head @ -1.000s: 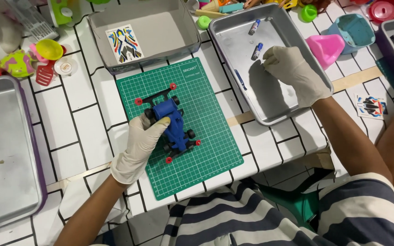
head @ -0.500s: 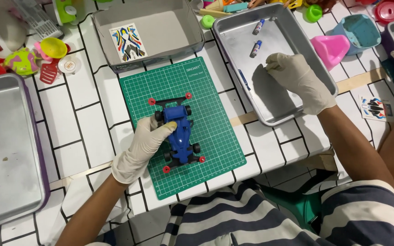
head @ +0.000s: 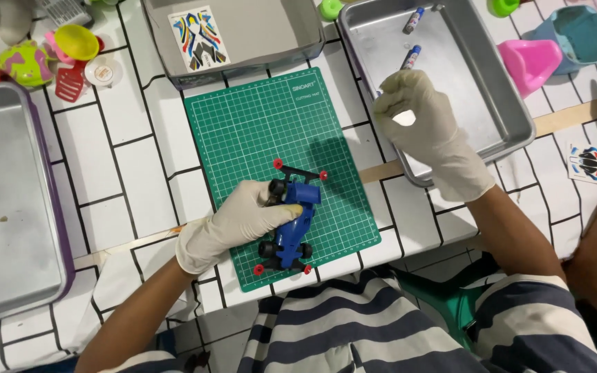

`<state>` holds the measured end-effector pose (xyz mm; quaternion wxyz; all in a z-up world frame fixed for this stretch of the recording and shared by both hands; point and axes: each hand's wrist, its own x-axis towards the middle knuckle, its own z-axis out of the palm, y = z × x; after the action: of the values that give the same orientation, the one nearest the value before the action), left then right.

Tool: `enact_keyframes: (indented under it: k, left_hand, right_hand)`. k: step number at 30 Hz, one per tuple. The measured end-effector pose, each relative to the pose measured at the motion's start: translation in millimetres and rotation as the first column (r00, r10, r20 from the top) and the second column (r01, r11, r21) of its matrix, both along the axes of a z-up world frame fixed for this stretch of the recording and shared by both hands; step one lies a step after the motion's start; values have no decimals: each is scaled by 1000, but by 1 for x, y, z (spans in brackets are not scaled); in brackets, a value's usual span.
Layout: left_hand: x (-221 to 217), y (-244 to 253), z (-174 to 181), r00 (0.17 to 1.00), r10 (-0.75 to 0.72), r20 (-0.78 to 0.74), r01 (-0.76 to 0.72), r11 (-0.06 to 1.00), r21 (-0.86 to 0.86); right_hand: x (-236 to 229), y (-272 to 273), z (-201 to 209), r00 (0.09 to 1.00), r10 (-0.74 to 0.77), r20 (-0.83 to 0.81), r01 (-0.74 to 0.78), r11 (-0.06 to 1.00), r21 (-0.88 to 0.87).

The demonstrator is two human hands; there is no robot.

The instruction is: The person assembles a blue toy car on a green cutting mat. They attach red wheels to the car's axles and use a blue screwdriver to tighten the screws on the wheels.

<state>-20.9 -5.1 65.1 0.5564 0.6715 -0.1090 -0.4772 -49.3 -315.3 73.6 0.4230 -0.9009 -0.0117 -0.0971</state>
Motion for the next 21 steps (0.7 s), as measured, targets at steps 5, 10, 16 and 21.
enact_keyframes:
  k: [5, 10, 16, 21]
  left_hand:
    - [-4, -1, 6, 984, 134, 117, -123, 988, -98]
    - [1, 8, -22, 984, 104, 143, -100, 994, -35]
    - [1, 8, -15, 976, 160, 145, -134, 976, -174]
    - [1, 9, -19, 974, 181, 134, -148, 962, -228]
  right_hand:
    - [4, 72, -11, 975, 219, 31, -221, 966, 131]
    - [17, 102, -1, 924, 374, 72, -381, 912, 152]
    - [17, 119, -15, 932, 336, 138, -351, 930, 104]
    - [16, 122, -20, 931, 301, 205, -316, 948, 42]
